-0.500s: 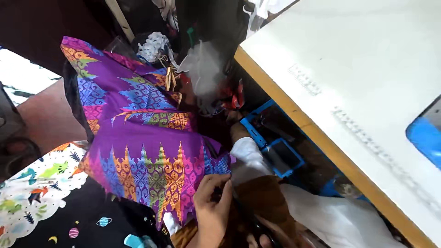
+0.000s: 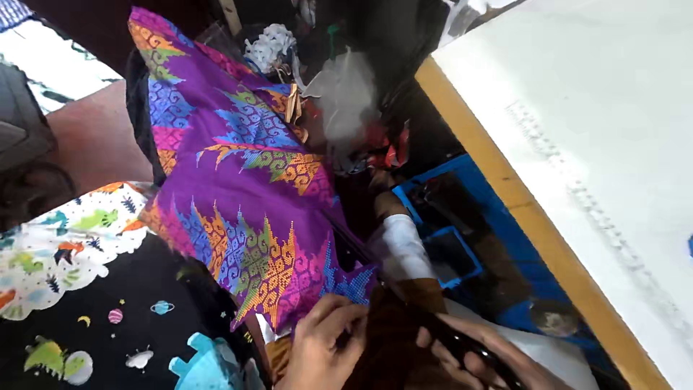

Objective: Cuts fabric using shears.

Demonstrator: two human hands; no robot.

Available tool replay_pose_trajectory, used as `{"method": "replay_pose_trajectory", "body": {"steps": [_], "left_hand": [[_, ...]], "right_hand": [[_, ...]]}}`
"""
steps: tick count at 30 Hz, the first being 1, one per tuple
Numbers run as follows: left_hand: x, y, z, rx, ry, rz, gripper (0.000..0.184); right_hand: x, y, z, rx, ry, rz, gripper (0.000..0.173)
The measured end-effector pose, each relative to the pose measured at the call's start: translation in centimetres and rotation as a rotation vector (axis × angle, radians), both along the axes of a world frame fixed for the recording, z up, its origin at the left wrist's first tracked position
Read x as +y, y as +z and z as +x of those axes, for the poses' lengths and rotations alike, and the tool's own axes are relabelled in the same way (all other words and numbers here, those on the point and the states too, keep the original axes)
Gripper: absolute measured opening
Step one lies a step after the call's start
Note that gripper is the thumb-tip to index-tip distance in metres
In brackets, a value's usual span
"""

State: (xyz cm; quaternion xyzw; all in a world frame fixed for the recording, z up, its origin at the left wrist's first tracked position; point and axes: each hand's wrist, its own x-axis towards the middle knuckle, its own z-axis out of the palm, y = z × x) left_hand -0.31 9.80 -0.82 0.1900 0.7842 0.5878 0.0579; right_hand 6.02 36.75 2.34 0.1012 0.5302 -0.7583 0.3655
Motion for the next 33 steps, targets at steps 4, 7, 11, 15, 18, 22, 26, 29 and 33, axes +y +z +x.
{"method": "replay_pose_trajectory", "body": {"steps": [4,7,11,15,18,22,26,29,33], "left_hand": [[-0.2,-0.3,0.7,0.013,-0.008,-0.009,0.009],[-1.2,0.3,1.0,0.008,-0.006,-0.055,0.009],[-2.4,0.5,1.7,0.024,0.013,-0.096,0.009],[-3.0,0.3,2.5,0.01,0.042,-0.067,0.01],[-3.1,0.1,3.1,0.002,0.074,-0.043,0.009],[-3.5,-0.3,3.4,-0.007,0.091,-0.03,0.009],[-4.3,-0.7,4.2,-0.014,0.049,-0.048,0.01],[-5.0,-1.2,5.2,0.002,0.012,-0.059,0.011],[-5.8,-1.3,6.4,0.004,0.011,-0.089,0.012]], "right_hand": [[2.2,0.8,-3.5,-0.015,0.197,0.151,0.053],[2.8,1.8,-5.5,0.023,0.316,0.269,0.049],[3.0,2.4,-6.9,0.068,0.415,0.318,0.049],[3.2,2.5,-7.6,0.076,0.48,0.291,0.05],[3.2,2.8,-7.9,0.051,0.481,0.293,0.045],[3.6,3.8,-9.0,0.021,0.507,0.37,0.045],[5.3,4.4,-11.9,0.076,0.639,0.406,0.049],[6.0,5.2,-15.8,0.124,0.786,0.413,0.043],[5.2,6.7,-22.0,0.113,1.042,0.45,0.042]]}}
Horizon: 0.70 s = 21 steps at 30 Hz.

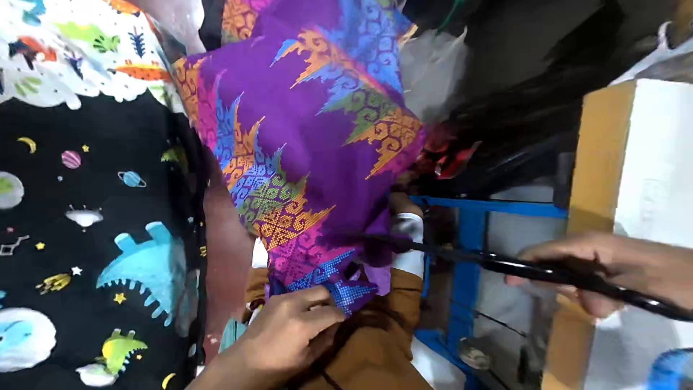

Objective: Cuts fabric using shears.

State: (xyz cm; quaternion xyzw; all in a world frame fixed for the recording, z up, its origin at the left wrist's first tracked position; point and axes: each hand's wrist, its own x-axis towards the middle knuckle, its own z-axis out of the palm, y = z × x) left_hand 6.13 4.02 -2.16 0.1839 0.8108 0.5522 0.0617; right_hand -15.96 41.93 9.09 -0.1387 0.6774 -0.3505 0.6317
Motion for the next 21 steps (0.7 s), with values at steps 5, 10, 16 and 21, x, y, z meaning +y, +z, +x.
{"method": "replay_pose_trajectory", "body": {"steps": [5,10,16,21], "left_hand": [[-0.5,0.2,1.0,0.012,0.011,-0.018,0.014],[-0.2,0.2,1.6,-0.002,-0.008,0.08,0.015],[-0.2,-0.2,2.0,-0.023,-0.041,0.127,0.014],[-0.3,-0.2,2.0,-0.018,-0.037,0.134,0.015]], "right_hand": [[-1.1,0.6,-4.9,-0.077,0.143,0.008,0.039],[-2.6,1.3,-6.9,-0.102,0.208,0.081,0.038],[-4.8,2.9,-7.3,-0.05,0.265,0.246,0.03],[-5.5,3.7,-7.1,-0.053,0.266,0.324,0.024]]}}
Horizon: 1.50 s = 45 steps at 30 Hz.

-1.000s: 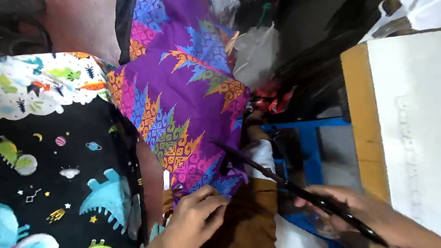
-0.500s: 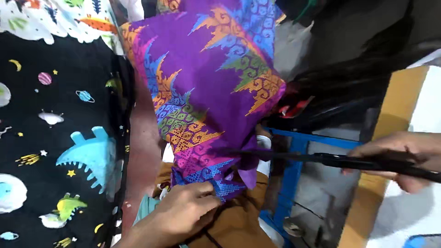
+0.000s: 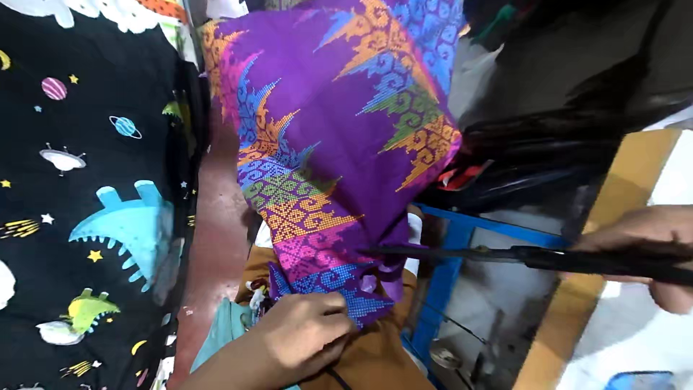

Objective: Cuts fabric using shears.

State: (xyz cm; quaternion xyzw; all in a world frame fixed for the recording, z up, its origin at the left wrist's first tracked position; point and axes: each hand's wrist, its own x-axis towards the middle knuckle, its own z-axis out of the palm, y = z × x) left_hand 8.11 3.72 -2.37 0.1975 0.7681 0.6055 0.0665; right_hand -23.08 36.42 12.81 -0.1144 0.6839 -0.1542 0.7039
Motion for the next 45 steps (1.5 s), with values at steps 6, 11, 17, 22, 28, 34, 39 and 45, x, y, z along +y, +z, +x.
{"method": "replay_pose_trajectory", "body": {"steps": [6,11,17,22,28,34,39,45], "left_hand": [[0.1,0.1,0.2,-0.005,-0.016,0.03,0.014],[0.5,0.3,0.1,0.001,-0.03,0.08,0.015],[0.7,0.6,0.0,-0.017,-0.062,0.075,0.014],[1.0,0.6,-0.2,-0.02,-0.078,0.066,0.013],[1.9,1.0,-1.6,-0.076,-0.084,0.146,0.013],[3.1,1.6,-2.6,-0.128,-0.087,0.284,0.012],[4.2,1.4,-3.0,-0.147,-0.139,0.276,0.012],[4.4,1.5,-3.5,-0.158,-0.179,0.217,0.012]], "right_hand": [[0.9,0.0,0.8,-0.001,-0.011,-0.117,0.025],[1.3,-1.6,2.1,-0.081,-0.053,-0.244,0.04],[0.7,-2.0,3.5,-0.06,-0.055,-0.251,0.044],[1.7,-1.6,4.8,-0.008,-0.083,-0.21,0.04],[4.0,-2.3,9.6,0.055,-0.198,-0.307,0.038],[3.7,-4.6,17.2,0.145,-0.439,-0.425,0.042],[3.5,-7.0,20.9,0.002,-0.623,-0.442,0.059],[2.4,-8.7,21.7,0.034,-0.567,-0.479,0.068]]}}
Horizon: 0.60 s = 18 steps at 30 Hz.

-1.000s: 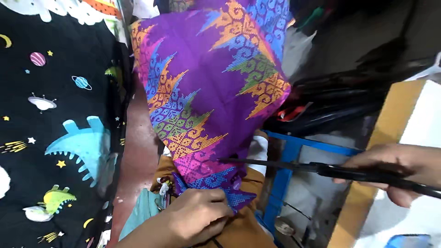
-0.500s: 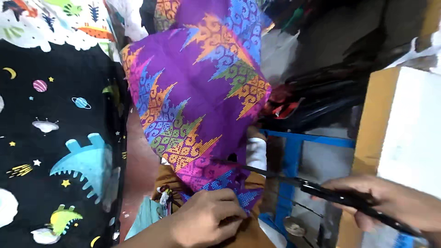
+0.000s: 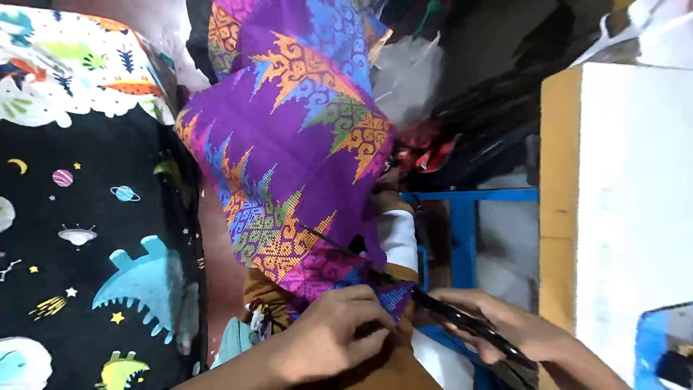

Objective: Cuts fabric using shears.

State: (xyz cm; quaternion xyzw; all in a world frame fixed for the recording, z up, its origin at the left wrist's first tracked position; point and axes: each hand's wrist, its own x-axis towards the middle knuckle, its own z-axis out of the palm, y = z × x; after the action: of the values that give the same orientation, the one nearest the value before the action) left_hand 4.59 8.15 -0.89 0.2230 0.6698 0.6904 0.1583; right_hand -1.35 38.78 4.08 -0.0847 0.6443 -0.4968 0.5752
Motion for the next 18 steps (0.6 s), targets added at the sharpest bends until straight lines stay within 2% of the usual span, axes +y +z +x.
{"method": "replay_pose_trajectory", "body": {"steps": [6,9,12,18], "left_hand": [[0.3,0.1,0.0,-0.008,0.002,-0.013,0.012],[0.5,0.0,-0.1,-0.015,-0.011,-0.004,0.012],[0.7,-0.1,-0.3,0.001,0.002,0.003,0.012],[1.0,0.2,-1.0,-0.026,-0.034,0.011,0.012]], "right_hand": [[0.2,-0.2,0.8,-0.028,0.027,-0.011,0.072],[-0.6,0.0,1.7,-0.034,-0.046,0.016,0.072],[-1.0,-0.4,2.8,-0.064,-0.145,-0.032,0.063],[-1.0,-1.1,5.0,-0.085,-0.287,-0.071,0.058]]}}
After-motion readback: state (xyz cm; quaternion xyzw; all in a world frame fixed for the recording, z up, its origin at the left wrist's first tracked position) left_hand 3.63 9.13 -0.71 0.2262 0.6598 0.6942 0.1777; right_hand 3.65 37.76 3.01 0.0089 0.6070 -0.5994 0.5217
